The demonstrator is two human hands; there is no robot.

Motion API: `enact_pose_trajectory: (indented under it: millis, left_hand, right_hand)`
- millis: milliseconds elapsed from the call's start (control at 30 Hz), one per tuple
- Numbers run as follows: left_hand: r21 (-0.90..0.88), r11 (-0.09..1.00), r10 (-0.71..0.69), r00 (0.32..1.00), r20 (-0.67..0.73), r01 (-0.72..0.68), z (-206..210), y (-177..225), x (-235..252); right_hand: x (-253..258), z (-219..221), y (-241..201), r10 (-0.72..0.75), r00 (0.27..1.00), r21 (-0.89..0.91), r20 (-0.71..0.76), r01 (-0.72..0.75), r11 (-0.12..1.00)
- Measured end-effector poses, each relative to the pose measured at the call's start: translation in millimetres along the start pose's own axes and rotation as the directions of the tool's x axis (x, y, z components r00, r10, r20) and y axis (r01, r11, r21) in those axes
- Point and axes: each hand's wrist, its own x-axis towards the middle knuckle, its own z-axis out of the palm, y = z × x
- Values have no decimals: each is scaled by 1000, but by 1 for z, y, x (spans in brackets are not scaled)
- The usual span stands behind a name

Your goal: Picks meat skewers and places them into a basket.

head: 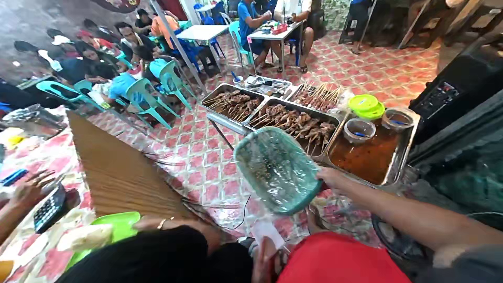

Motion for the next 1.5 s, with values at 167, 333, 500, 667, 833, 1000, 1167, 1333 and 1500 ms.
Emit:
enact_pose_trajectory:
  millis: [167,333,500,667,833,1000,1167,1333,1500]
  left_hand:
    - [-529,780,298,942,-154,-334,28,-3,143]
    - [-773,543,227,943,-242,-329,20,75,223]
    - [-808,443,365,902,-233,-388,-4,121,286]
    - [-775,533,395,910,-128,-340,-31,183,354]
    - [-653,698,430,901,53,-295,-92,245,433]
    - [-483,802,457,882,114,-353,-129,288,478]
    - [-435,861,375,906,195,-263,-131,311,483]
    - [-362,905,330,905,267,-223,-110,304,470]
    - [-313,932,282,906,315,-181,-73,303,455]
  right_hand:
    - [67,37,-48,51,988,93,146,-65,994]
    - [121,41,-100,-6,953,158,302,-43,987]
    - [175,41,-137,-92,947,253,308,12,968]
    - [206,17,-156,-151,954,63,259,139,988]
    - [185,-37,-104,102,943,-21,-318,-114,993]
    - [196,-26,-59,508,772,346,-382,-391,853]
    - [214,-11,-51,421,800,632,-427,-68,772]
    - [161,6,-89,190,920,489,-342,1,873]
    - [157,42,-159,-21,998,397,-53,41,917]
